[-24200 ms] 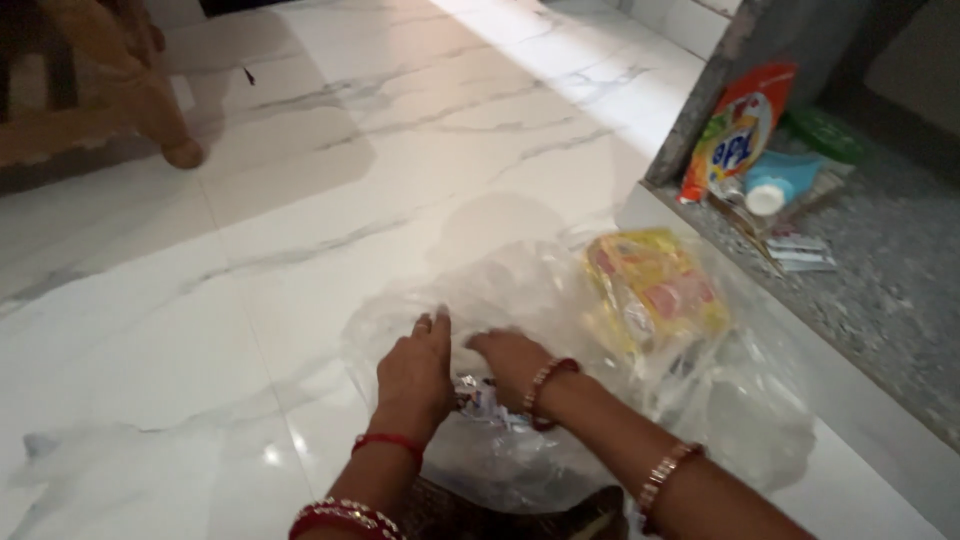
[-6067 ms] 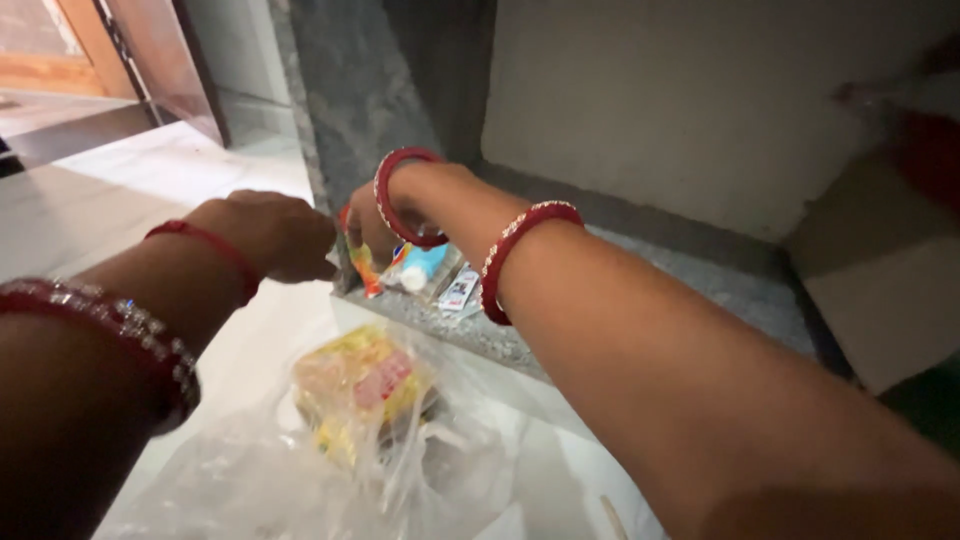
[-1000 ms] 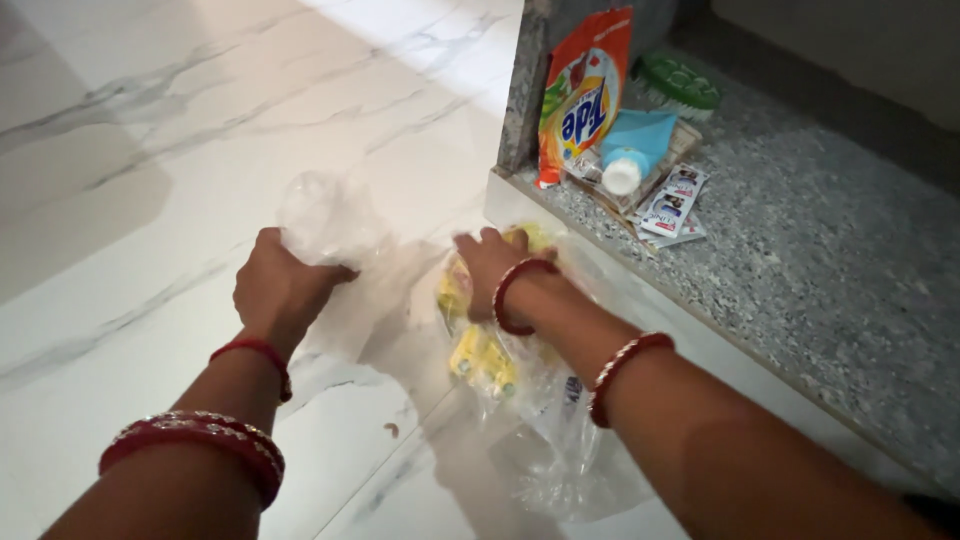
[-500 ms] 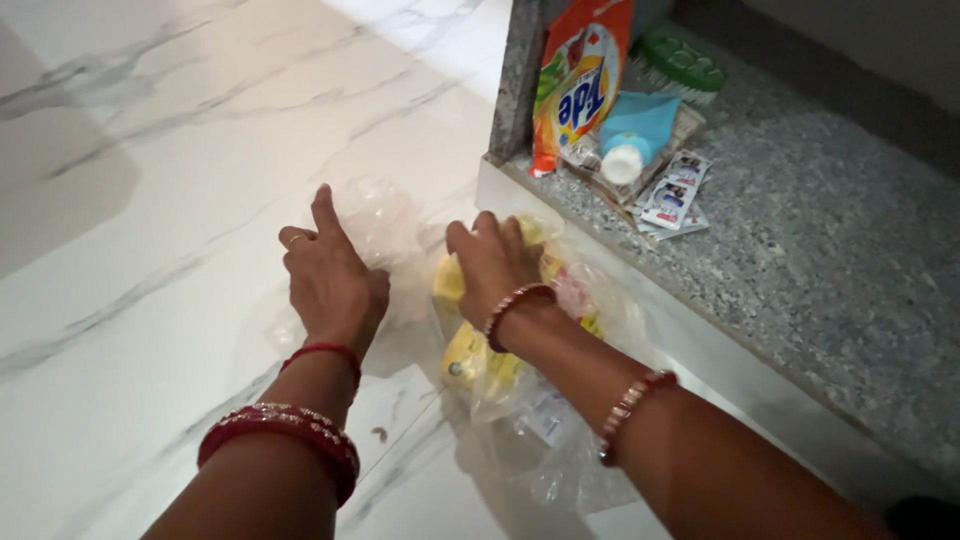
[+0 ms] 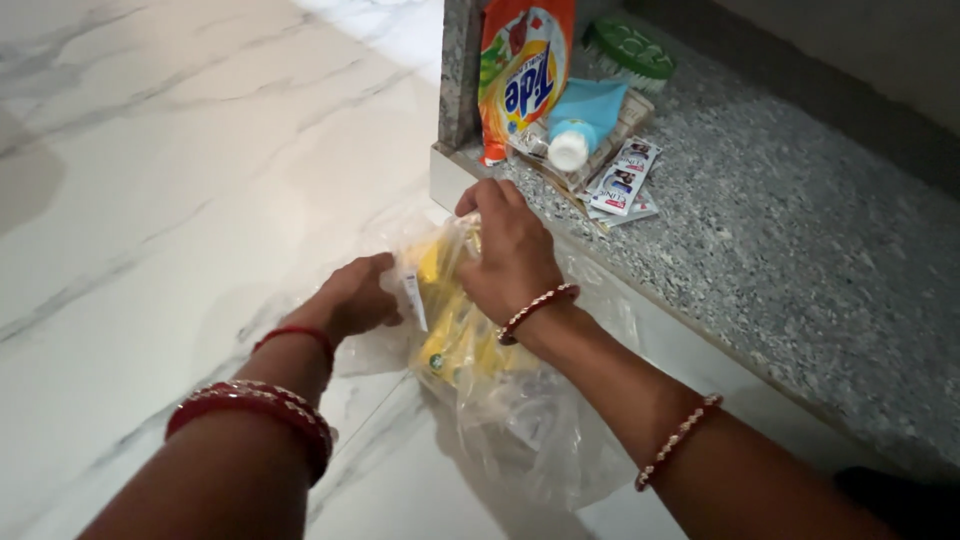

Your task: The person unpacks several household items from plastic bags on a tiled floor, including a Tide detergent packet, a green scrub brush, a yellow box, a blue tube, and multiple small sachets. Each item is removed, briefly handled, and placed on the floor beside the bags.

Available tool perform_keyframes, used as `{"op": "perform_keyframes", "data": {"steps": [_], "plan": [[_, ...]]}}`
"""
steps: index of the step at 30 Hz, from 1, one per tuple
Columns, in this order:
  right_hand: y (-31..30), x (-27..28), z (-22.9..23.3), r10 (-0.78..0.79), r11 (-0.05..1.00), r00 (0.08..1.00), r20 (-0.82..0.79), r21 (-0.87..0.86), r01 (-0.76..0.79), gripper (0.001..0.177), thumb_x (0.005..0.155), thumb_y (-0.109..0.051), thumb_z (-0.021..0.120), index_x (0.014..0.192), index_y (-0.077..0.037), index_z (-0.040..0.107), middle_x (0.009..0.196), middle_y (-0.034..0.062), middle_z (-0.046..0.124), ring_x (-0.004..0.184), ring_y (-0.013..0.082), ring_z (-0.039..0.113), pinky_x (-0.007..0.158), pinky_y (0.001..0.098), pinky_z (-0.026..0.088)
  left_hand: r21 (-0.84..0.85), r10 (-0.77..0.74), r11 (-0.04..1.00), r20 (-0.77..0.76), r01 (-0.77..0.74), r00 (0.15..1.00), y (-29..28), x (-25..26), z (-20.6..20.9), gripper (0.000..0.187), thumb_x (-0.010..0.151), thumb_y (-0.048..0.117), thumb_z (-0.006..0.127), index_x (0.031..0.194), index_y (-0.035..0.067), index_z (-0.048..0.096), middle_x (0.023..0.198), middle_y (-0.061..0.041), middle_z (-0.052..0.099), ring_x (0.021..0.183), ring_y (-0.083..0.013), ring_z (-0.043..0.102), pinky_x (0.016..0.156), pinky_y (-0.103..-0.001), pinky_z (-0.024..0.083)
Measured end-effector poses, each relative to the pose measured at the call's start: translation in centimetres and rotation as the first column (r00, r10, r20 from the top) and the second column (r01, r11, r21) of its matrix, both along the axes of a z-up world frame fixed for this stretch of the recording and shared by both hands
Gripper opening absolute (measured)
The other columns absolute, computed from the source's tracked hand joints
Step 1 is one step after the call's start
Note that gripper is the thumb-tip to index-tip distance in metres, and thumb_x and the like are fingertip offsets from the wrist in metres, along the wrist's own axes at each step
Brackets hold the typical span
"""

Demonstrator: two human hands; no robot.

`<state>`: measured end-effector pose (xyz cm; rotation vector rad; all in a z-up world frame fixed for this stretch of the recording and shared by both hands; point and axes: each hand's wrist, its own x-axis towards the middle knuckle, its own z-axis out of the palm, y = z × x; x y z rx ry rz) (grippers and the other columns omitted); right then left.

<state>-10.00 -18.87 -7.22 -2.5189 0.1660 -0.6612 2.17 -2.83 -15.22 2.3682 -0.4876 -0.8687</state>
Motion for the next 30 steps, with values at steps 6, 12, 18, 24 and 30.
{"op": "perform_keyframes", "data": {"steps": [6,12,18,24,30], "plan": [[0.9,1.1,-0.7,-0.021,1.0,1.0,0.023,-0.001,0.021,0.043,0.067,0.01,0.065,0.106,-0.008,0.056,0.109,0.0146,0.062,0.106,0.0391,0.061,0.088,0.0462,0.05,0.135,-0.202,0.972,0.057,0.193,0.978,1.6,2.0,-4.5,0.063,0.081,0.004,0.069,0.143,0.015,0.059,0.136,-0.014,0.067,0.13,-0.0303,0.061,0.111,-0.037,0.048],[1.3,4.2,-0.6,-0.083,0.996,0.996,0.042,0.017,0.083,0.047,0.067,0.01,0.066,0.108,-0.007,0.052,0.111,0.0145,0.063,0.105,0.0395,0.062,0.087,0.047,0.051,-0.197,0.16,0.966,-0.066,-0.17,0.985,0.3,0.6,-6.1,0.059,0.083,0.001,0.05,0.139,0.015,0.063,0.122,-0.017,0.071,0.112,-0.0293,0.065,0.098,-0.038,0.05],[1.4,6.0,0.8,-0.101,0.986,0.991,0.091,0.144,0.087,0.05,0.067,0.009,0.066,0.111,-0.007,0.049,0.107,0.0122,0.065,0.102,0.0338,0.066,0.086,0.0443,0.054,-0.329,0.4,0.639,-0.63,-0.695,0.666,-0.4,2.8,-7.3,0.048,0.089,0.012,0.055,0.133,-0.005,0.058,0.099,-0.013,0.06,0.081,-0.0239,0.054,0.071,-0.037,0.046],[3.8,8.1,-1.7,-0.043,0.999,0.999,-0.023,0.004,0.043,0.048,0.068,0.01,0.069,0.109,-0.01,0.055,0.115,0.014,0.06,0.106,0.0361,0.063,0.089,0.0461,0.053,-0.473,0.306,0.723,-0.435,-0.504,0.847,-0.7,3.1,-8.3,0.034,0.093,0.021,0.054,0.117,0.002,0.07,0.103,-0.011,0.073,0.088,-0.0226,0.065,0.077,-0.037,0.051],[3.4,7.7,-3.7,0.177,0.983,0.946,-0.271,0.098,-0.155,0.044,0.075,-0.001,0.07,0.116,-0.013,0.063,0.122,0.0139,0.061,0.114,0.0348,0.062,0.099,0.0427,0.051,-0.167,0.406,0.913,0.271,-0.373,0.872,0.9,2.3,-2.2,0.035,0.081,0.009,0.061,0.113,0.014,0.075,0.108,-0.015,0.076,0.104,-0.0306,0.071,0.095,-0.041,0.053]]}}
